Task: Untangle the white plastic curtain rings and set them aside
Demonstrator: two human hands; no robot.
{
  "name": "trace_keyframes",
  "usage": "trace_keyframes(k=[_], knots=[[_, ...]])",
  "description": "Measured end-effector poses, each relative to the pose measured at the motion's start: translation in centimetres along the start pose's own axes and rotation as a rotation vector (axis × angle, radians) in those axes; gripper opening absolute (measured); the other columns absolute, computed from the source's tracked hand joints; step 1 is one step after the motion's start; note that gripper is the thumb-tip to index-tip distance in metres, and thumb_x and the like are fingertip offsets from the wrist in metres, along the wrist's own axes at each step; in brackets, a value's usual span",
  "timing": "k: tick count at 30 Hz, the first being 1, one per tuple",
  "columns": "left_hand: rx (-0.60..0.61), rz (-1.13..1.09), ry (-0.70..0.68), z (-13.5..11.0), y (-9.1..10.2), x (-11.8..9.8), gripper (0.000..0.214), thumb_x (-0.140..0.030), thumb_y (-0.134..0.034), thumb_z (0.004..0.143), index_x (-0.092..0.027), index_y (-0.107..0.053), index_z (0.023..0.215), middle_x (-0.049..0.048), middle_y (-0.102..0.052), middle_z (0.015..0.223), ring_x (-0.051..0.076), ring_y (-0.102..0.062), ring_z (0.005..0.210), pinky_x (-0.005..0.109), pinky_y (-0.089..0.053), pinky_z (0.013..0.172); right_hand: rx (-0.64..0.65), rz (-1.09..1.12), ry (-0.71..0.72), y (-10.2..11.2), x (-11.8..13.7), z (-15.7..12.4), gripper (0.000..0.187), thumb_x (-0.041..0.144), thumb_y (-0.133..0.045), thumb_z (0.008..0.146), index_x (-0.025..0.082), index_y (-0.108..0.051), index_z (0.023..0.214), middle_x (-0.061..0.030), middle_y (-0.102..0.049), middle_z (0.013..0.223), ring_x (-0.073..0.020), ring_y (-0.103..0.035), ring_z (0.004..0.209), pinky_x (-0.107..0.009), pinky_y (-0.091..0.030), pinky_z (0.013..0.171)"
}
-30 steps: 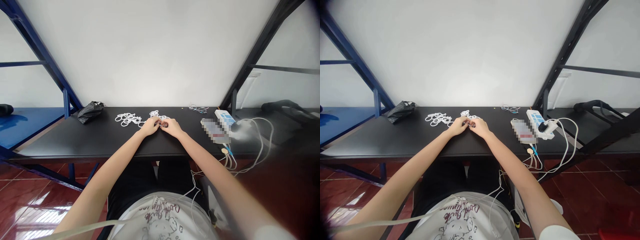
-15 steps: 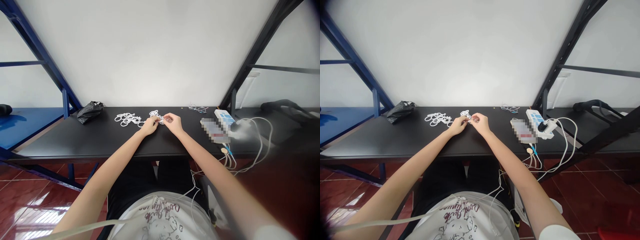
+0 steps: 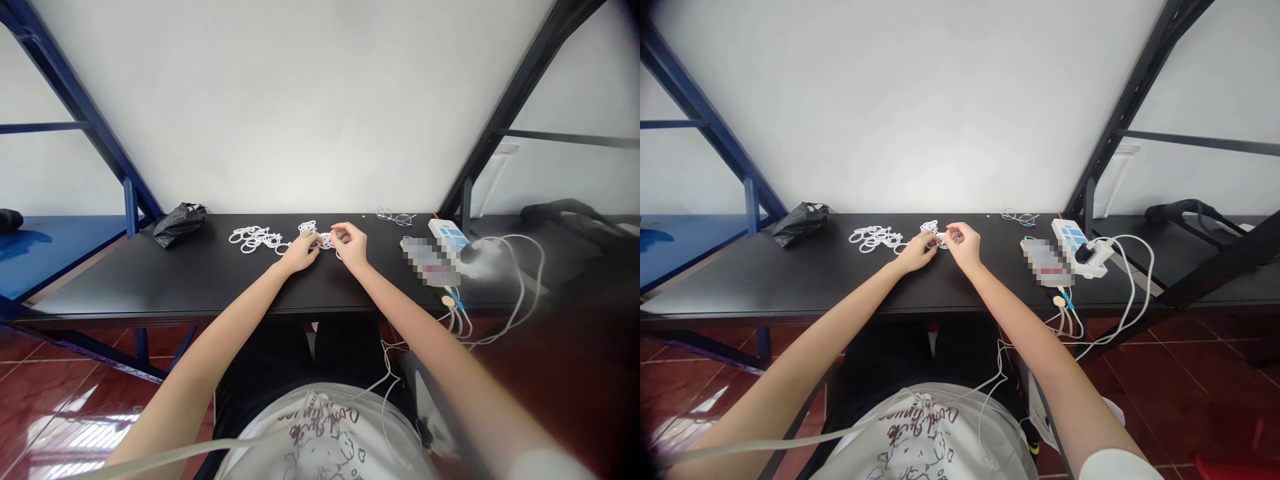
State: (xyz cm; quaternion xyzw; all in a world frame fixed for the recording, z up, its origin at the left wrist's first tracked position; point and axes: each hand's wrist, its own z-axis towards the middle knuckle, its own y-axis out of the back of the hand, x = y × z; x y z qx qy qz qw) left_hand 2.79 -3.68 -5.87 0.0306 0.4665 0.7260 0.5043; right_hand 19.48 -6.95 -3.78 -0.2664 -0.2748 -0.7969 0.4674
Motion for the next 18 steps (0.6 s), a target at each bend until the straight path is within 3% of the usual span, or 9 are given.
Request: trace_keyframes(k=[12, 18], knots=[[-0.014, 0.063, 0.028, 0.07, 0.0, 0.16, 0.016, -0.017, -0.047, 0.085, -0.018, -0.06, 0.094, 0.0087, -0.061, 0.098, 0.022, -0.058, 0.09, 0.037, -0.049, 0.085, -0.011, 0.038, -0.036, -0.04, -0.05, -0.01, 0.013, 0.027, -0.058, 0.077, 0.018, -0.067, 0.081, -0.0028, -0.065, 0.071, -0.0127, -0.055, 0.057, -0.025, -0.047, 0.052], [0.006, 0.057, 0.025, 0.06, -0.01, 0.12, 0.018, -0.019, -0.05, 0.085, -0.019, -0.063, 0.098, 0.0094, -0.061, 0.104, 0.024, -0.059, 0.098, 0.039, -0.049, 0.091, -0.005, 0.073, -0.067, -0.14, -0.31, 0.03, 0.016, 0.034, -0.061, 0.079, 0.018, -0.066, 0.083, -0.0042, -0.067, 0.076, -0.0144, -0.06, 0.062, -0.027, -0.052, 0.056]])
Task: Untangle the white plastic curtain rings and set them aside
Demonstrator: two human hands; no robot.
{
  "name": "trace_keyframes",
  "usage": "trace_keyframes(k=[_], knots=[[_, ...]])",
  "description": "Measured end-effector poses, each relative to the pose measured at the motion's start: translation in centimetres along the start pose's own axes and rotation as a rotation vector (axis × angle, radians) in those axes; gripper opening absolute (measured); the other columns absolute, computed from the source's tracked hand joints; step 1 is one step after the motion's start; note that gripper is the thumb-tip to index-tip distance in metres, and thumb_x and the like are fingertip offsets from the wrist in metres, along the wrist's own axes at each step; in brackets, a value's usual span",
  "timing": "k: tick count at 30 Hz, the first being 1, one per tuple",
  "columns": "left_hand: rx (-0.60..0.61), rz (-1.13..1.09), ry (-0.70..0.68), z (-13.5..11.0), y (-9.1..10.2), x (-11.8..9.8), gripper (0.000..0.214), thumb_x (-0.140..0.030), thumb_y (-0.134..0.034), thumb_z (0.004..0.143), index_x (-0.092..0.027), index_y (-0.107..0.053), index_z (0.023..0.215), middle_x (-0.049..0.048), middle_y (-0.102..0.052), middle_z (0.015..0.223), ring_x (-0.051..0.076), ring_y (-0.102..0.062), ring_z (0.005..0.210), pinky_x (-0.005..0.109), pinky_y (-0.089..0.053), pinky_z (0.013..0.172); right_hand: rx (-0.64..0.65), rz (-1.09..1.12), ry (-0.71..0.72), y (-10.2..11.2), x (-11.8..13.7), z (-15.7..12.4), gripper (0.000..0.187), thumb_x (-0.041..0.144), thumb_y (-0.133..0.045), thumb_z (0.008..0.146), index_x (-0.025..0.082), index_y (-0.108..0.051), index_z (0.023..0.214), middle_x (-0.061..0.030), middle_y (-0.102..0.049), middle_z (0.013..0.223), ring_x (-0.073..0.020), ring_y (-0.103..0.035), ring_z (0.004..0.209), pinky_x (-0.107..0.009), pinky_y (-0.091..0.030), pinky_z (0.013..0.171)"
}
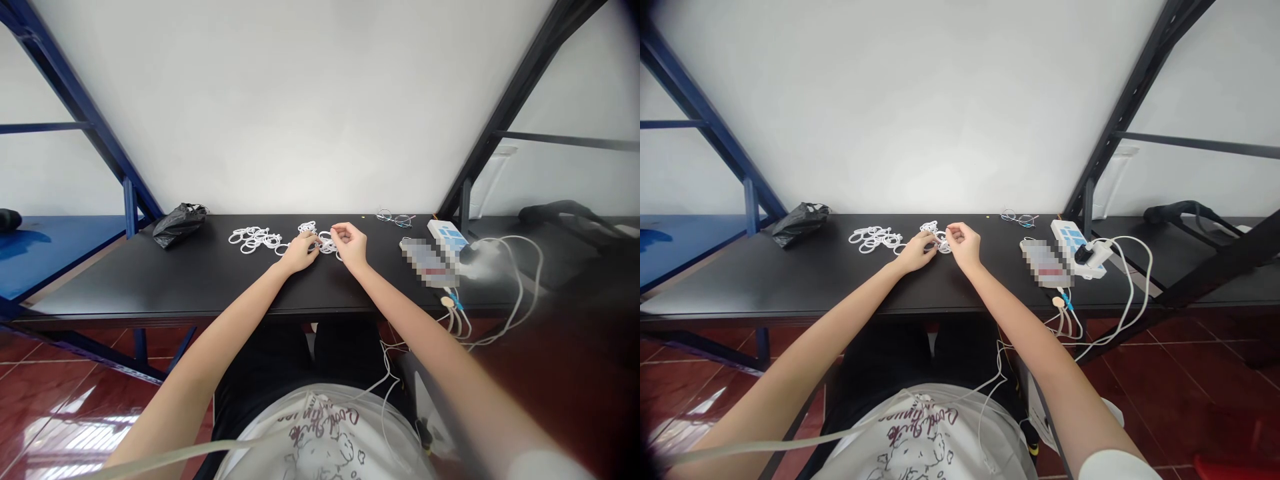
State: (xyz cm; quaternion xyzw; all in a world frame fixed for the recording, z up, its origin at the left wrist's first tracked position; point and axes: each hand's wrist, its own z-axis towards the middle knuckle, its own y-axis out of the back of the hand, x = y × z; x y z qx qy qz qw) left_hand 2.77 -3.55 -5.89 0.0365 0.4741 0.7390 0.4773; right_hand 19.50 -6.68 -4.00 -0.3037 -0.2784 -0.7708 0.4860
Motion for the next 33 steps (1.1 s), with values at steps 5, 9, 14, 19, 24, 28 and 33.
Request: trace_keyframes(k=[5, 9, 14, 19, 24, 28, 33], knots=[[0.001, -0.009, 0.001, 0.0, 0.0, 0.0, 0.021, -0.02, -0.051, 0.086, -0.019, -0.063, 0.102, 0.0098, -0.06, 0.106, 0.024, -0.059, 0.101, 0.04, -0.049, 0.092, -0.036, 0.044, -0.048, 0.1, 0.1, 0.0, 0.025, 0.042, -0.062, 0.081, 0.019, -0.064, 0.089, -0.0048, -0.066, 0.081, -0.0149, -0.062, 0.063, -0.028, -0.055, 0.056], [-0.004, -0.01, -0.002, 0.0, 0.0, -0.1, 0.021, -0.021, -0.051, 0.086, -0.018, -0.062, 0.103, 0.0108, -0.06, 0.106, 0.025, -0.058, 0.101, 0.041, -0.049, 0.092, -0.041, 0.048, -0.06, 0.2, 0.3, 0.0, 0.024, 0.042, -0.061, 0.082, 0.019, -0.065, 0.089, -0.0046, -0.066, 0.08, -0.0145, -0.061, 0.063, -0.027, -0.055, 0.056], [-0.022, -0.007, -0.021, -0.1, 0.0, -0.4, 0.027, -0.025, -0.053, 0.087, -0.016, -0.058, 0.112, 0.0131, -0.058, 0.111, 0.027, -0.056, 0.107, 0.042, -0.047, 0.095, -0.009, 0.057, -0.064, 0.1, 0.2, 0.0, 0.024, 0.04, -0.065, 0.079, 0.019, -0.065, 0.088, -0.0033, -0.064, 0.076, -0.0138, -0.06, 0.062, -0.026, -0.054, 0.056], [-0.009, -0.021, -0.083, 0.0, 0.3, -0.8, 0.041, -0.027, -0.053, 0.089, -0.017, -0.049, 0.128, 0.0131, -0.057, 0.119, 0.026, -0.054, 0.11, 0.041, -0.045, 0.097, 0.09, 0.124, -0.134, 0.1, 0.2, 0.0, 0.026, 0.041, -0.068, 0.075, 0.018, -0.064, 0.085, -0.0014, -0.064, 0.07, -0.0109, -0.055, 0.05, -0.024, -0.049, 0.046], [0.021, -0.031, -0.127, 0.1, 0.4, -1.1, 0.018, -0.027, -0.055, 0.086, -0.018, -0.061, 0.101, 0.0083, -0.064, 0.098, 0.024, -0.058, 0.094, 0.038, -0.047, 0.089, 0.128, 0.145, -0.17, 0.1, 0.2, 0.2, 0.024, 0.042, -0.069, 0.073, 0.018, -0.063, 0.075, -0.0009, -0.064, 0.065, -0.0111, -0.054, 0.045, -0.024, -0.047, 0.041], [-0.004, -0.039, -0.118, 0.2, 0.4, -1.4, 0.017, -0.034, -0.056, 0.087, -0.018, -0.062, 0.087, 0.0064, -0.063, 0.084, 0.023, -0.057, 0.085, 0.038, -0.047, 0.085, 0.125, 0.16, -0.187, 0.1, -0.1, 0.3, 0.024, 0.041, -0.07, 0.072, 0.018, -0.062, 0.075, -0.0007, -0.064, 0.063, -0.0111, -0.054, 0.044, -0.025, -0.049, 0.044], [-0.027, -0.063, -0.098, 0.3, 0.6, -1.6, 0.021, -0.035, -0.05, 0.092, -0.019, -0.063, 0.087, 0.0062, -0.065, 0.086, 0.022, -0.059, 0.086, 0.037, -0.046, 0.086, 0.149, 0.189, -0.201, -0.1, -0.4, 0.3, 0.026, 0.042, -0.07, 0.072, 0.018, -0.062, 0.076, -0.0007, -0.064, 0.062, -0.0123, -0.057, 0.046, -0.026, -0.052, 0.047]])
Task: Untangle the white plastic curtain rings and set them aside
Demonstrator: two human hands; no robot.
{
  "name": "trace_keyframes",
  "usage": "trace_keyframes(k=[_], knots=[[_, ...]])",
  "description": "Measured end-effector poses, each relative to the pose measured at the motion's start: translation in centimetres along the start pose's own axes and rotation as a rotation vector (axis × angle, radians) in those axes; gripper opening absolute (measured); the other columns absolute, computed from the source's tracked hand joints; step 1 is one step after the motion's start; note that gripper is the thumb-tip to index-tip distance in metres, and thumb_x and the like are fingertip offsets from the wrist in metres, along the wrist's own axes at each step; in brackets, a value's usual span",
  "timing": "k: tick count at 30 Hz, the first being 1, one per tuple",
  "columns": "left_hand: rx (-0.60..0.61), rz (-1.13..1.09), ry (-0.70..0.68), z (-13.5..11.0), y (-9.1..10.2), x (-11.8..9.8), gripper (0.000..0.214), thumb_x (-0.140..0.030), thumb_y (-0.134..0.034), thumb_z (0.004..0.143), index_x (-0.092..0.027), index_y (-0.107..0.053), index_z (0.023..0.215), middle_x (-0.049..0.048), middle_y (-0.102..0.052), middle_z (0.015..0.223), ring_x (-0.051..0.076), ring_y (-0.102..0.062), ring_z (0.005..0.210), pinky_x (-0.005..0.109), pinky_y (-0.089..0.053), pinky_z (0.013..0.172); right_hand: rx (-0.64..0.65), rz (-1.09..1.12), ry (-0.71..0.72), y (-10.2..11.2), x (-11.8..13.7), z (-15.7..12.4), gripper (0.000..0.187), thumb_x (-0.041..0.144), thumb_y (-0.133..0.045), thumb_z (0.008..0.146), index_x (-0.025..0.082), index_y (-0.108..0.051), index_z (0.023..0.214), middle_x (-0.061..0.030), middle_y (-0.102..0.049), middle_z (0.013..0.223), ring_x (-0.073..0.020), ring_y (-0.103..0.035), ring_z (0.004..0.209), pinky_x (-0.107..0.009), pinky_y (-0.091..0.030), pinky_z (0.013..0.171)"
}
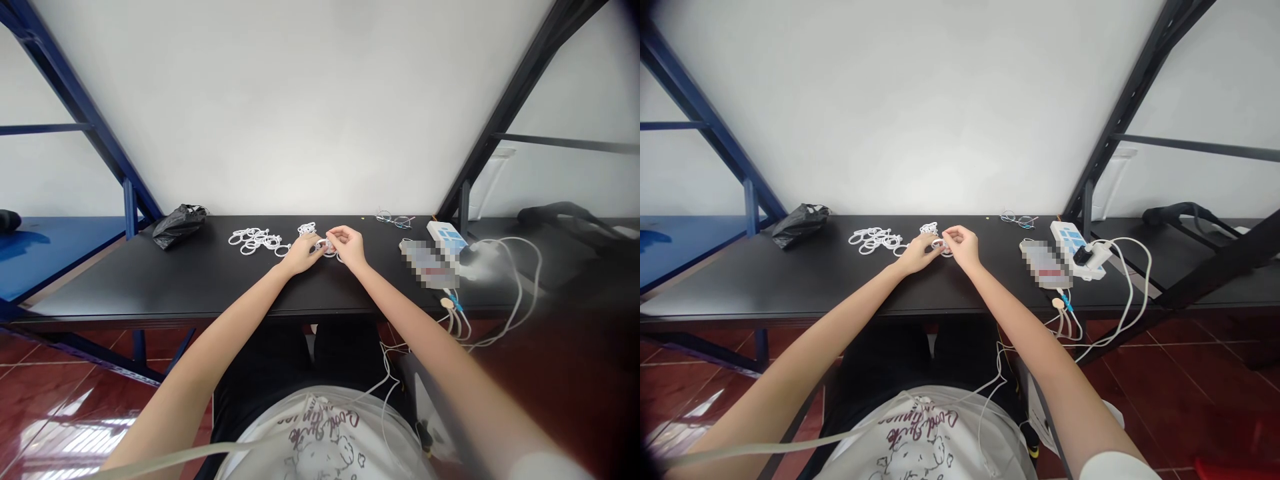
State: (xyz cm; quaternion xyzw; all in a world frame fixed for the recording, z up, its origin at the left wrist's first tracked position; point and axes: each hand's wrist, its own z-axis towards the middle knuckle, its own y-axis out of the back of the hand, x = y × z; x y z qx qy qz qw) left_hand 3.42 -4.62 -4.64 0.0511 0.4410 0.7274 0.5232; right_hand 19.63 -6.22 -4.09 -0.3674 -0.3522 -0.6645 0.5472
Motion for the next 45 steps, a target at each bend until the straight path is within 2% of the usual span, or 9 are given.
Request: trace_keyframes(k=[6, 10, 18, 25, 30, 36, 45], knots=[[-0.042, -0.047, 0.031, -0.1, -0.1, 0.1, 0.023, -0.032, -0.055, 0.09, -0.019, -0.06, 0.108, 0.0077, -0.068, 0.103, 0.023, -0.061, 0.097, 0.036, -0.047, 0.089, 0.067, 0.028, 0.014, -0.1, -0.2, -0.1, 0.03, 0.045, -0.071, 0.073, 0.018, -0.064, 0.081, -0.0021, -0.067, 0.067, -0.0136, -0.062, 0.052, -0.028, -0.056, 0.052], [-0.044, -0.07, 0.045, -0.2, -0.1, 0.1, 0.019, -0.029, -0.053, 0.09, -0.019, -0.061, 0.104, 0.0071, -0.069, 0.098, 0.022, -0.063, 0.091, 0.035, -0.049, 0.084, 0.085, 0.032, 0.018, -0.1, -0.1, -0.1, 0.031, 0.047, -0.071, 0.072, 0.018, -0.065, 0.08, -0.0025, -0.068, 0.069, -0.0136, -0.063, 0.054, -0.029, -0.057, 0.055], [-0.104, -0.092, 0.082, 0.0, -0.3, 0.1, 0.018, -0.028, -0.051, 0.092, -0.018, -0.06, 0.103, 0.0052, -0.068, 0.094, 0.017, -0.064, 0.078, 0.03, -0.051, 0.076, -0.094, 0.028, 0.01, 0.0, 0.3, 0.1, 0.028, 0.043, -0.069, 0.073, 0.019, -0.061, 0.083, -0.0016, -0.065, 0.07, -0.0134, -0.06, 0.052, -0.028, -0.055, 0.052], [-0.192, -0.144, 0.121, 0.0, -0.5, 0.4, 0.022, -0.029, -0.055, 0.091, -0.019, -0.057, 0.11, 0.0055, -0.069, 0.092, 0.018, -0.067, 0.085, 0.032, -0.053, 0.082, -0.229, 0.013, 0.021, 0.3, 0.0, 0.5, 0.024, 0.041, -0.066, 0.075, 0.019, -0.059, 0.083, -0.0019, -0.064, 0.069, -0.0133, -0.059, 0.052, -0.028, -0.054, 0.052], [-0.258, -0.218, 0.192, 0.1, -0.6, 0.8, 0.021, -0.031, -0.057, 0.089, -0.018, -0.063, 0.104, 0.0076, -0.072, 0.096, 0.019, -0.069, 0.087, 0.034, -0.055, 0.085, -0.313, 0.008, 0.019, 0.7, -0.3, 0.8, 0.024, 0.04, -0.065, 0.076, 0.018, -0.057, 0.08, -0.0021, -0.062, 0.069, -0.0139, -0.059, 0.053, -0.028, -0.054, 0.051], [-0.271, -0.289, 0.32, 0.1, -0.9, 2.0, 0.025, -0.032, -0.055, 0.089, -0.013, -0.069, 0.098, 0.0095, -0.074, 0.09, 0.021, -0.072, 0.081, 0.032, -0.059, 0.074, -0.348, 0.015, 0.035, 0.9, -0.1, 0.8, 0.025, 0.041, -0.067, 0.077, 0.018, -0.057, 0.08, -0.0014, -0.061, 0.07, -0.013, -0.059, 0.053, -0.028, -0.053, 0.052], [-0.231, -0.163, 0.397, 0.0, -0.8, 2.0, 0.02, -0.021, -0.057, 0.083, -0.017, -0.074, 0.093, 0.0053, -0.075, 0.09, 0.02, -0.07, 0.082, 0.032, -0.056, 0.08, -0.308, 0.059, 0.05, 0.5, 0.4, 0.5, 0.028, 0.042, -0.07, 0.075, 0.017, -0.06, 0.078, -0.0008, -0.062, 0.07, -0.0121, -0.061, 0.056, -0.027, -0.055, 0.054]])
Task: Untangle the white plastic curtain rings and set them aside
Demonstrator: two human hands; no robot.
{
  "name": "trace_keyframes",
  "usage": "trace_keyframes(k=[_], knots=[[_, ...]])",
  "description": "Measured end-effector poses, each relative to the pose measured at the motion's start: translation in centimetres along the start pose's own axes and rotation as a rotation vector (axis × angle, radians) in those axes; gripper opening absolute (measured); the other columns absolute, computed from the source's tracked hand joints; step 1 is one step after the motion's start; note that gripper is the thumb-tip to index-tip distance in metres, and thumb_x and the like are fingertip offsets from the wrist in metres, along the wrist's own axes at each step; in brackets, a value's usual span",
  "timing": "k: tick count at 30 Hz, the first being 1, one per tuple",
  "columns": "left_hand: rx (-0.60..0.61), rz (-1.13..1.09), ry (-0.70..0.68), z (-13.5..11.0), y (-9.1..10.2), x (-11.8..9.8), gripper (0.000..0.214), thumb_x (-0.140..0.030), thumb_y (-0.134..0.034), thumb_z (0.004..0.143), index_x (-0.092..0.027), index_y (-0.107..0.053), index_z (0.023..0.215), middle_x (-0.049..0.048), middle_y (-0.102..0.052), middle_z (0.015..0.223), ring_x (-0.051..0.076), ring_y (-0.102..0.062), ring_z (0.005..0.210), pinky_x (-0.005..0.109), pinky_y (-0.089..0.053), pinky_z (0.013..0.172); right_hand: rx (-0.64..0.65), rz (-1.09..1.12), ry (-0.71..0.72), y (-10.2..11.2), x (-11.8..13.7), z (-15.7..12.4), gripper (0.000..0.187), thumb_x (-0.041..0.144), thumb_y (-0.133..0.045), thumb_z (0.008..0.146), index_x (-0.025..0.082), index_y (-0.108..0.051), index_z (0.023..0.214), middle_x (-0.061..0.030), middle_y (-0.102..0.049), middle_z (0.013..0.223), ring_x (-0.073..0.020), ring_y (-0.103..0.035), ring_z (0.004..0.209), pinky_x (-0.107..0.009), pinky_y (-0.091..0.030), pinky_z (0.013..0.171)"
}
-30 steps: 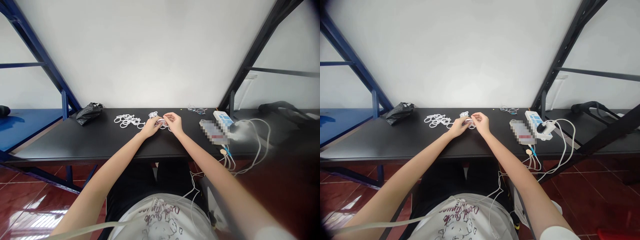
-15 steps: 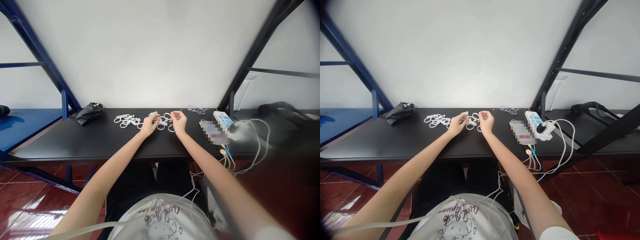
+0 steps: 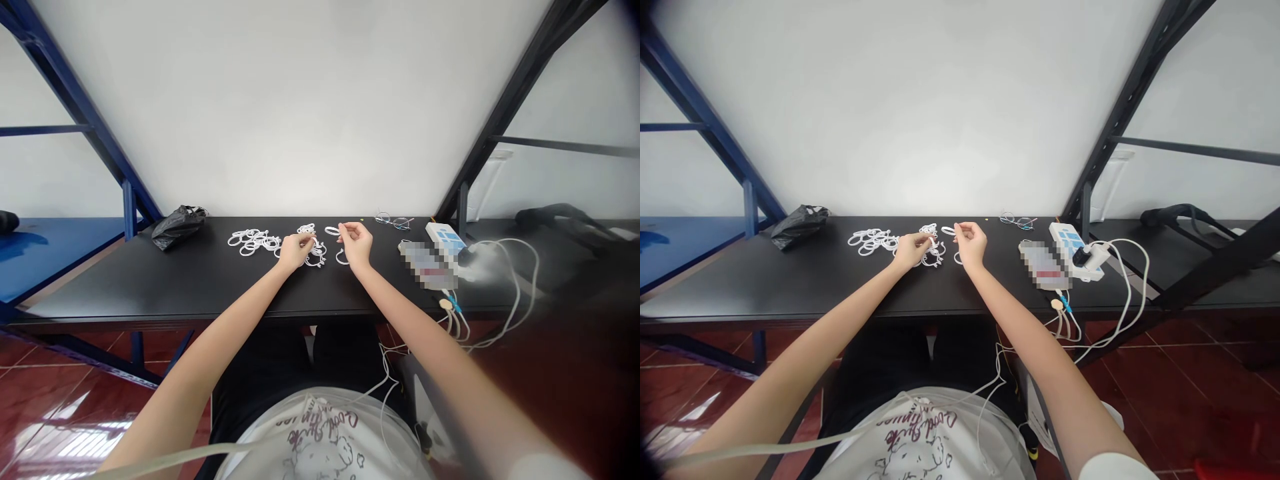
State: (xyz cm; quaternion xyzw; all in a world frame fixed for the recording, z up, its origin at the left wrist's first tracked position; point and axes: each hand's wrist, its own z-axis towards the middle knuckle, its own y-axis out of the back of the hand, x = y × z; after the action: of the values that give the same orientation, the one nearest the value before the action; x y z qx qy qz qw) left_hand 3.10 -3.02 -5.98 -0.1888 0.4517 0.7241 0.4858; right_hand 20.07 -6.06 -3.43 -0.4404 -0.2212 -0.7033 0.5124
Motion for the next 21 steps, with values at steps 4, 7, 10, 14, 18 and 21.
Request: trace_keyframes(k=[4, 7, 10, 14, 18, 21], knots=[[0.023, 0.081, -0.041, 0.06, 0.12, -0.03, 0.017, -0.023, -0.06, 0.081, -0.02, -0.076, 0.087, 0.0057, -0.073, 0.094, 0.023, -0.064, 0.091, 0.034, -0.051, 0.084, 0.015, 0.01, -0.005, 0.02, 0.01, -0.04, 0.027, 0.042, -0.071, 0.075, 0.017, -0.06, 0.077, -0.0006, -0.062, 0.07, -0.0116, -0.06, 0.056, -0.026, -0.055, 0.053], [0.037, 0.114, -0.063, 0.12, 0.04, 0.07, 0.017, -0.025, -0.061, 0.08, -0.019, -0.076, 0.084, 0.0064, -0.069, 0.089, 0.021, -0.062, 0.084, 0.034, -0.049, 0.082, 0.02, 0.019, -0.011, 0.06, -0.09, -0.05, 0.027, 0.042, -0.072, 0.074, 0.017, -0.06, 0.077, -0.0005, -0.062, 0.069, -0.0119, -0.06, 0.057, -0.026, -0.055, 0.053], [0.05, 0.118, -0.049, 0.11, -0.06, 0.12, 0.018, -0.025, -0.059, 0.081, -0.018, -0.075, 0.085, 0.0037, -0.064, 0.074, 0.017, -0.059, 0.068, 0.031, -0.048, 0.074, 0.034, 0.026, -0.027, 0.04, -0.18, -0.08, 0.028, 0.043, -0.073, 0.073, 0.018, -0.061, 0.077, -0.0008, -0.063, 0.07, -0.0125, -0.061, 0.059, -0.026, -0.056, 0.053], [0.069, 0.084, 0.002, 0.06, -0.05, 0.03, 0.017, -0.027, -0.062, 0.079, -0.017, -0.072, 0.088, -0.0012, -0.06, 0.059, 0.015, -0.057, 0.056, 0.027, -0.047, 0.064, 0.079, 0.047, -0.067, -0.11, -0.26, -0.07, 0.03, 0.043, -0.076, 0.068, 0.018, -0.062, 0.075, -0.0011, -0.064, 0.069, -0.0145, -0.064, 0.061, -0.027, -0.057, 0.055], [0.073, 0.03, 0.058, 0.16, 0.07, 0.01, 0.018, -0.03, -0.06, 0.081, -0.016, -0.069, 0.089, -0.0009, -0.064, 0.06, 0.014, -0.061, 0.053, 0.025, -0.049, 0.061, 0.105, 0.063, -0.108, -0.21, -0.26, -0.05, 0.03, 0.042, -0.079, 0.065, 0.017, -0.062, 0.07, -0.0014, -0.065, 0.064, -0.015, -0.064, 0.06, -0.028, -0.058, 0.055], [0.081, -0.002, 0.077, 0.26, 0.09, 0.07, 0.017, -0.027, -0.057, 0.083, -0.016, -0.067, 0.09, 0.0006, -0.067, 0.065, 0.014, -0.064, 0.054, 0.024, -0.051, 0.059, 0.098, 0.065, -0.131, -0.13, -0.14, -0.02, 0.03, 0.04, -0.08, 0.064, 0.017, -0.063, 0.07, -0.0012, -0.064, 0.063, -0.014, -0.063, 0.057, -0.027, -0.056, 0.053]])
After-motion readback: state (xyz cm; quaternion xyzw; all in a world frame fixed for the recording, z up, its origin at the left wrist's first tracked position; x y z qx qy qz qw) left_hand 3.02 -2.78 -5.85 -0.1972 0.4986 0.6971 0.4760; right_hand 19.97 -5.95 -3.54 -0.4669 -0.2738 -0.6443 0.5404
